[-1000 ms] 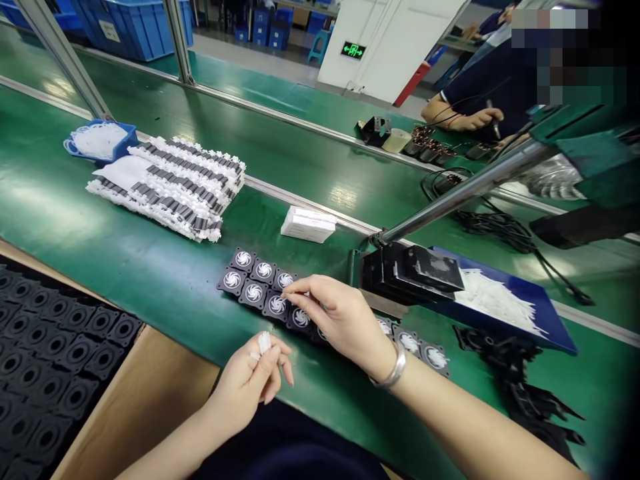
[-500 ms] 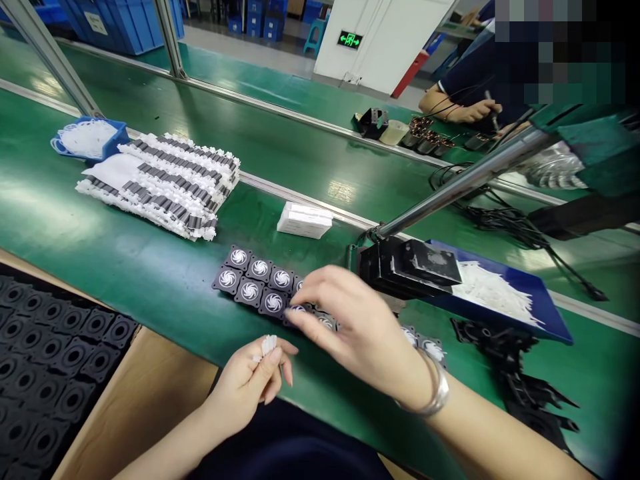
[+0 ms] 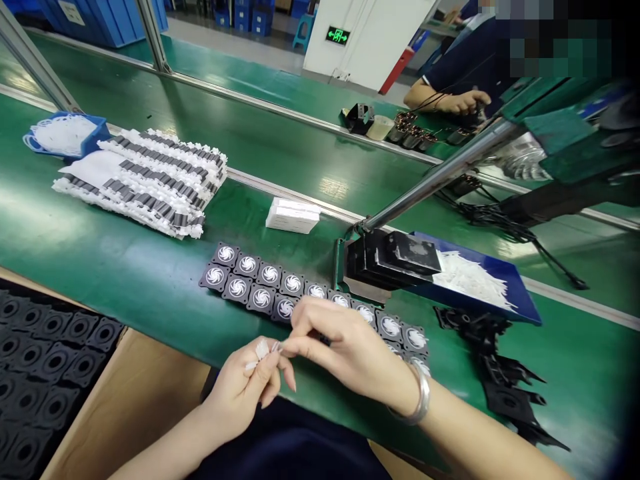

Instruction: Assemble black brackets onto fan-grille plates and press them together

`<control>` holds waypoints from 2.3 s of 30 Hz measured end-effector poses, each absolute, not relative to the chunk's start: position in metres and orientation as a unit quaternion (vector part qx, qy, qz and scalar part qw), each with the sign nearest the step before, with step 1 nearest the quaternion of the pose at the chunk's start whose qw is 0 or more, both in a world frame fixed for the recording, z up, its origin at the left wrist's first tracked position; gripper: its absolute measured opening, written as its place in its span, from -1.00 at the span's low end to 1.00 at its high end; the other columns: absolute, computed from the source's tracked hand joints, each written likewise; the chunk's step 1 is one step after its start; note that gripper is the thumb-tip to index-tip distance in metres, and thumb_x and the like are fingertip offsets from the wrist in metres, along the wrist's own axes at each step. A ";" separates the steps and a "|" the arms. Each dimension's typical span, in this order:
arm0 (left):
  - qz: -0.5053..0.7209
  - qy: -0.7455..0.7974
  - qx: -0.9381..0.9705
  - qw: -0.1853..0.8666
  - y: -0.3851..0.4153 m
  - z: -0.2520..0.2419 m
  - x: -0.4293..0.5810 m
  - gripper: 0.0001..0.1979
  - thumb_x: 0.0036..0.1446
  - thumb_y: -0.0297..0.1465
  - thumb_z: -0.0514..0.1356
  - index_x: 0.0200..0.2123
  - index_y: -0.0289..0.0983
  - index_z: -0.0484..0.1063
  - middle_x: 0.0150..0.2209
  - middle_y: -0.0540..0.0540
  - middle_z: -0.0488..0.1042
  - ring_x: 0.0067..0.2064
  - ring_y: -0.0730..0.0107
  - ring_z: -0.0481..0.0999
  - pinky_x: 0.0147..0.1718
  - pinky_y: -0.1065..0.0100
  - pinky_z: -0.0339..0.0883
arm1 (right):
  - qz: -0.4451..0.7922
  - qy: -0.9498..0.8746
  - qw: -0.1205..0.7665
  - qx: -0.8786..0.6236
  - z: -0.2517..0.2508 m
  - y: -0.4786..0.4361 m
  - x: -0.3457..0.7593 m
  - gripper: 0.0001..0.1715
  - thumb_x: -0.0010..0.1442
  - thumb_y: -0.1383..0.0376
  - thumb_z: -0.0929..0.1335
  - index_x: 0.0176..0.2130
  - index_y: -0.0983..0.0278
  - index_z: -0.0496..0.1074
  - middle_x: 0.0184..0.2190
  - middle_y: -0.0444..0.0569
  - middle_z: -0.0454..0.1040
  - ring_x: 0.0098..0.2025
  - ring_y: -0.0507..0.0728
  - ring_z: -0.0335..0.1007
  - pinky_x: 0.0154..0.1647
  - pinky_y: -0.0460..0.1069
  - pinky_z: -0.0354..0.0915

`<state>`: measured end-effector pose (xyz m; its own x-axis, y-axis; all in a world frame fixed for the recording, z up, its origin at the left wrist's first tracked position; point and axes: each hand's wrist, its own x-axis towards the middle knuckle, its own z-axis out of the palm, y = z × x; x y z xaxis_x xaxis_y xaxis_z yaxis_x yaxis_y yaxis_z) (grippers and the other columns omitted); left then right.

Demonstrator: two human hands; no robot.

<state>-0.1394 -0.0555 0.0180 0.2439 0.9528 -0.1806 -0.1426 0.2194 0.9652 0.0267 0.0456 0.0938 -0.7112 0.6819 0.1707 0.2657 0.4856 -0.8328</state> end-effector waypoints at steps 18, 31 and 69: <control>0.386 0.481 0.393 0.682 -0.053 0.007 -0.126 -0.57 0.33 -0.03 -0.02 -0.21 -0.31 0.33 -0.51 0.01 0.40 -0.62 0.60 0.15 -0.62 0.45 0.03 | 0.184 -0.903 0.243 -0.303 0.070 0.062 0.033 -0.81 0.37 0.30 0.28 -0.28 0.30 0.42 -0.44 -0.07 0.47 -0.37 0.06 0.37 -0.31 -0.05 0.33; 0.390 0.472 0.398 0.683 -0.048 0.006 -0.123 -0.56 0.32 -0.02 0.00 -0.23 -0.31 0.35 -0.49 0.01 0.41 -0.63 0.61 0.14 -0.62 0.44 0.02 | 0.140 -0.938 0.207 -0.242 0.091 0.079 0.014 -0.79 0.32 0.28 0.33 -0.08 0.34 0.43 -0.17 0.10 0.44 -0.15 0.17 0.31 -0.10 0.09 0.36; 0.374 0.439 0.433 0.693 -0.048 0.003 -0.132 -0.61 0.36 -0.09 -0.04 -0.22 -0.30 0.33 -0.58 0.08 0.34 -0.63 0.58 0.13 -0.59 0.44 0.06 | 0.118 -0.936 0.170 -0.285 0.100 0.062 0.039 -0.69 0.26 0.23 0.39 -0.07 0.39 0.39 -0.11 0.14 0.41 -0.12 0.19 0.34 -0.09 0.11 0.38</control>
<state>-0.1316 -0.0475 0.0031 0.3341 0.8984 -0.2850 -0.1380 0.3458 0.9281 0.0394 0.0623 0.1004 -0.7802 0.5729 0.2511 0.4924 0.8101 -0.3182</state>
